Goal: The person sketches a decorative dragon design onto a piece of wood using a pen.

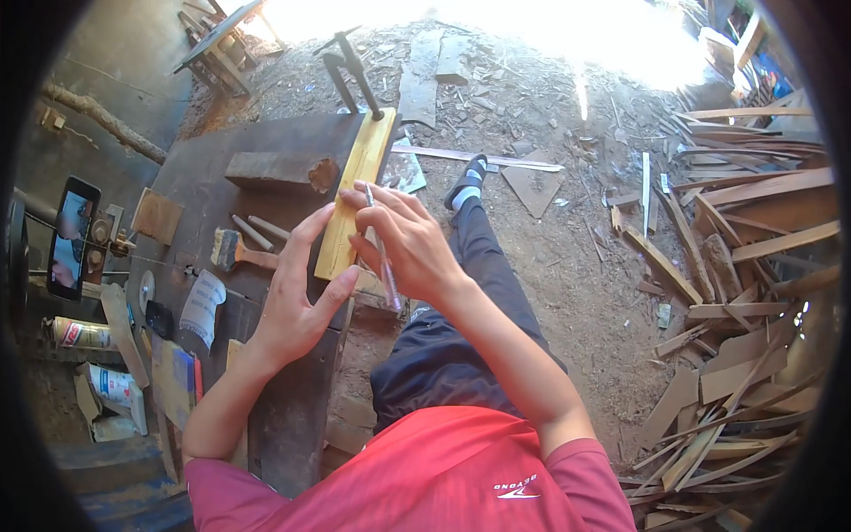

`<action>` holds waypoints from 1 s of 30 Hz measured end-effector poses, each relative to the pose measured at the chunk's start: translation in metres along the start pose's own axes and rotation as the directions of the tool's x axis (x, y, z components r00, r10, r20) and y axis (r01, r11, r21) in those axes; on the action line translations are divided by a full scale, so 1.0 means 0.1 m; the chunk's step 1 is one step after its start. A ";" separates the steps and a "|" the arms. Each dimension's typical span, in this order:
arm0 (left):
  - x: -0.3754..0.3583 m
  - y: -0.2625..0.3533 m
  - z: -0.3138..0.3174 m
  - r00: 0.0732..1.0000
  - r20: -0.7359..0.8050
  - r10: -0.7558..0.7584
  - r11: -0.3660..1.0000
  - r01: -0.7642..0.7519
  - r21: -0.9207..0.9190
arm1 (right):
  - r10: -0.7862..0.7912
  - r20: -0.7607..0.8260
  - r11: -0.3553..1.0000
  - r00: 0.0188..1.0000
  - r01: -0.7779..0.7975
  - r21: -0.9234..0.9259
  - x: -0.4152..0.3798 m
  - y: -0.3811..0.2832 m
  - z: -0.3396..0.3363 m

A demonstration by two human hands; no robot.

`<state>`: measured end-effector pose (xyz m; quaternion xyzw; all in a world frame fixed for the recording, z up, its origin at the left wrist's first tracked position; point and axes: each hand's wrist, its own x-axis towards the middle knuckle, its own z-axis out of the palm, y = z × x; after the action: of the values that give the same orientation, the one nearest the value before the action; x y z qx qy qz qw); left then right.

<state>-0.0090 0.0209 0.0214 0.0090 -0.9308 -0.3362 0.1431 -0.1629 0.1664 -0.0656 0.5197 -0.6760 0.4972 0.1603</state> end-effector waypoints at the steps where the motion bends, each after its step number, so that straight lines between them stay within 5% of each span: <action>1: 0.00 0.02 0.01 1.000 0.008 -0.007 1.000 0.007 -0.012 | 0.000 -0.030 1.000 1.000 0.001 0.028 -0.03 0.03 0.05; 12: 0.53 -0.04 0.03 0.983 -0.069 0.172 0.973 -0.159 0.170 | 0.012 -0.100 0.999 0.995 -0.008 0.039 -0.07 0.06 0.14; 16: 0.67 -0.16 0.22 0.967 -0.236 0.099 0.987 -0.125 -0.096 | 0.043 -0.097 0.998 0.994 -0.039 0.048 -0.11 0.11 0.20; 30: 0.65 -0.27 0.17 0.972 -0.226 0.069 0.973 -0.115 -0.200 | 0.092 -0.113 0.991 0.989 -0.079 0.110 -0.10 0.06 0.17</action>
<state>-0.0780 0.0031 0.0088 -0.0129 -0.8677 -0.4234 0.2600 -0.1587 0.1568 -0.0835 0.4675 -0.6599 0.5685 0.1508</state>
